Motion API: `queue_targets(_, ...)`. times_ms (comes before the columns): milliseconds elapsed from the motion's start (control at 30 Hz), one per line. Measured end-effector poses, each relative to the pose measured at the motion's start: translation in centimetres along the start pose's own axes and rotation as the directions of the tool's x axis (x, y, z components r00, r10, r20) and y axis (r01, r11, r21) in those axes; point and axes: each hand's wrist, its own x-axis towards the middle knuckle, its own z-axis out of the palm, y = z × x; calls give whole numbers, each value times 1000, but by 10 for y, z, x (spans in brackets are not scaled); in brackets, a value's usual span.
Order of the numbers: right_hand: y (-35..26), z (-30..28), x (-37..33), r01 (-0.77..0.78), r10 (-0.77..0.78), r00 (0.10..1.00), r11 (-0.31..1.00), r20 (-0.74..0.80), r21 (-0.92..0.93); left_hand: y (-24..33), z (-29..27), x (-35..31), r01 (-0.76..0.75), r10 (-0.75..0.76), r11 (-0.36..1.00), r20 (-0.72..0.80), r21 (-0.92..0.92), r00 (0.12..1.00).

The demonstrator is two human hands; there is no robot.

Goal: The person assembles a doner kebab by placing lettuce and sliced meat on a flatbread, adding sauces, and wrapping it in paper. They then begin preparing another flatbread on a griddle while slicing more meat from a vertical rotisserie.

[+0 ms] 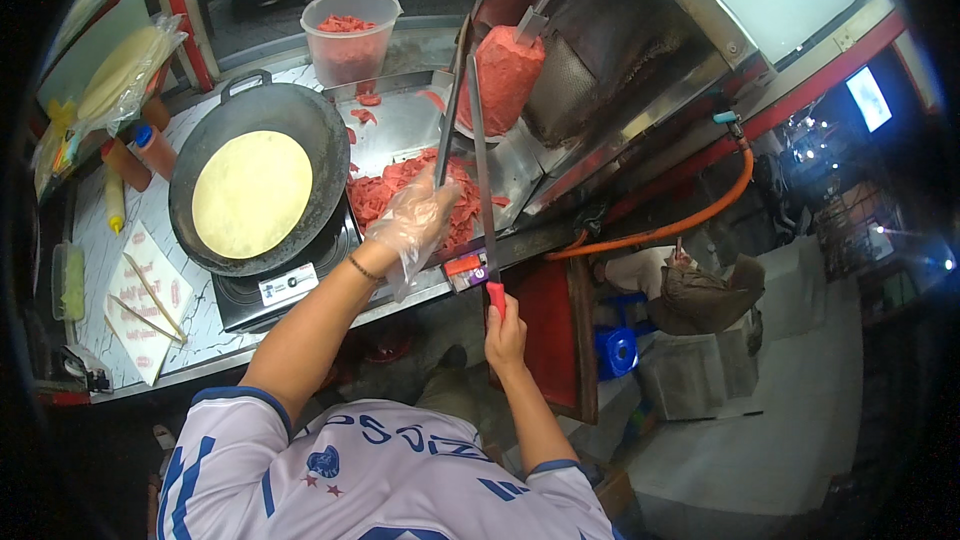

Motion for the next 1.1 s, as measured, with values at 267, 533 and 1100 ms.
queue_targets(267,-46,1,83,265,-249,942,963,-226,41,-23,10,-12,-301,303,931,25,206,953)
queue_targets(533,-70,24,95,253,-218,948,959,-232,130,-30,15,3,-646,719,537,105,543,687)
queue_targets(1100,-69,36,91,356,-328,919,929,-220,104,-43,22,17,-521,524,798,78,304,848)
